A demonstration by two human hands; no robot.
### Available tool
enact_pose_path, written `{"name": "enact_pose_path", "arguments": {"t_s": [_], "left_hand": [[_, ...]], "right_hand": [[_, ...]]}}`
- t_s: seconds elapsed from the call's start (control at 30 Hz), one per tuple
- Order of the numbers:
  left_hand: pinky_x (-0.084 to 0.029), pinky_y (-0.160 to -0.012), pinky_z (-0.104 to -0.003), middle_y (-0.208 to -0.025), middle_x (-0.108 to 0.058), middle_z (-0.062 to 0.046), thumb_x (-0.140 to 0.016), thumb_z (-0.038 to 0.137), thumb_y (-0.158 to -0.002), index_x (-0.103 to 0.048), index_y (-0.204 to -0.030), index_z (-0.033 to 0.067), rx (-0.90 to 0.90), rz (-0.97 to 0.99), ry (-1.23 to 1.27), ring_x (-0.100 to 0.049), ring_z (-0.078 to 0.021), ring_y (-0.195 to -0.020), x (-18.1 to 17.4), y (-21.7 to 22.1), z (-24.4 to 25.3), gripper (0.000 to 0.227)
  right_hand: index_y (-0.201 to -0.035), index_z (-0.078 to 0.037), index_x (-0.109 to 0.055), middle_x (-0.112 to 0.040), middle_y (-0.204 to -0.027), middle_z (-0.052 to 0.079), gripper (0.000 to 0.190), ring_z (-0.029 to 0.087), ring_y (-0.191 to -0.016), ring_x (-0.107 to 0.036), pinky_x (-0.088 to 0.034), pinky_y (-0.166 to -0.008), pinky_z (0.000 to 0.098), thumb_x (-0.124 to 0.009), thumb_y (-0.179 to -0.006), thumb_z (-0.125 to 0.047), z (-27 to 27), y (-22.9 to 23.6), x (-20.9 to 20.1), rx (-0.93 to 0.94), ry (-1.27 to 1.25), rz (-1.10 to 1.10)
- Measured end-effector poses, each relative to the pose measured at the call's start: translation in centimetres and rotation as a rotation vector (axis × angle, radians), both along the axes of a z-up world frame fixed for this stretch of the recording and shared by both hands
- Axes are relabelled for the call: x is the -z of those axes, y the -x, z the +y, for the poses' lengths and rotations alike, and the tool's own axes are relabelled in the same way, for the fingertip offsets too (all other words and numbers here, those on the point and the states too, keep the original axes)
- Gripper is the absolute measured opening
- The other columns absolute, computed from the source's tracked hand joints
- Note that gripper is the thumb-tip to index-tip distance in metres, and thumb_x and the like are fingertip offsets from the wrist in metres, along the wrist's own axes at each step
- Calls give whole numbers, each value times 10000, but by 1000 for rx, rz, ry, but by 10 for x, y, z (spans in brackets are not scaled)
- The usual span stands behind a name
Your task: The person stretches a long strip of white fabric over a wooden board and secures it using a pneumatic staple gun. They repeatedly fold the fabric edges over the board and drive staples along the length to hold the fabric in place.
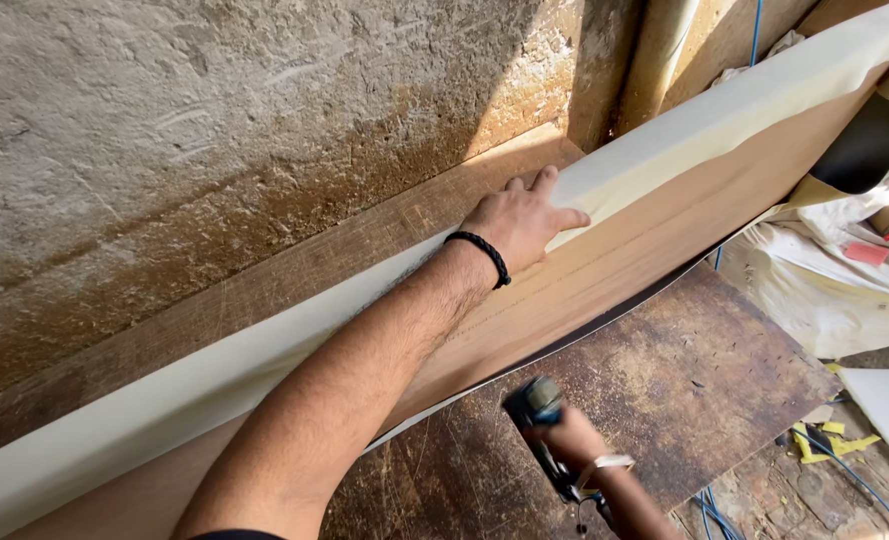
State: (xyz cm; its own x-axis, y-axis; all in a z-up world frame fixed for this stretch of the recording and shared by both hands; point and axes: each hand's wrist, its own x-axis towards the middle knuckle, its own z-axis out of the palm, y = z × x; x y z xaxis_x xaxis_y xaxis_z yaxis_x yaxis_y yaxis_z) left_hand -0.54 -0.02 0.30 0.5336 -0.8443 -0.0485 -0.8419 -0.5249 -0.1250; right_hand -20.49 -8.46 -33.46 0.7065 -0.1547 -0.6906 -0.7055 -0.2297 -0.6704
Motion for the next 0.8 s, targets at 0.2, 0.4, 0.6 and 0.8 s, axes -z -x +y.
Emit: {"name": "enact_pose_path", "arguments": {"t_s": [0.2,0.4,0.6,0.8], "left_hand": [[-576,-946,-417,-1540,-275,-221,-795,286,-813,-506,-1432,457,-3,2,-45,-564,-366,-1187,4,3,-1,704],[-560,-1048,-437,-1610,-281,-232,-644,129,-981,-494,-1488,495,-11,-14,-70,-584,-375,-1249,15,-2,-4,644],[-290,-1110,-645,-1715,-48,-117,-469,405,-1028,-110,-1566,460,18,393,148,-436,-371,-1409,7,-23,35,650],[-456,-1148,-522,-1457,-498,-142,-270,539,-1049,-68,-1618,446,-273,400,57,-651,-325,-1218,7,-12,92,611]], "right_hand": [[-1156,-34,-679,-718,-806,115,456,186,-627,-683,-562,-531,321,-699,-709,52,-43,-17,-147,425,-67,-664],[-1084,5,-684,-691,-784,67,320,147,-578,-634,-514,-506,293,-696,-766,38,-44,-45,-211,473,-116,-867],[-1056,17,-690,-683,-754,88,259,144,-572,-628,-504,-498,294,-726,-799,8,-34,-47,-204,426,-86,-836],[-1012,-17,-679,-739,-802,64,252,128,-632,-703,-589,-535,282,-747,-776,-72,26,-43,-194,378,-49,-901]]}}
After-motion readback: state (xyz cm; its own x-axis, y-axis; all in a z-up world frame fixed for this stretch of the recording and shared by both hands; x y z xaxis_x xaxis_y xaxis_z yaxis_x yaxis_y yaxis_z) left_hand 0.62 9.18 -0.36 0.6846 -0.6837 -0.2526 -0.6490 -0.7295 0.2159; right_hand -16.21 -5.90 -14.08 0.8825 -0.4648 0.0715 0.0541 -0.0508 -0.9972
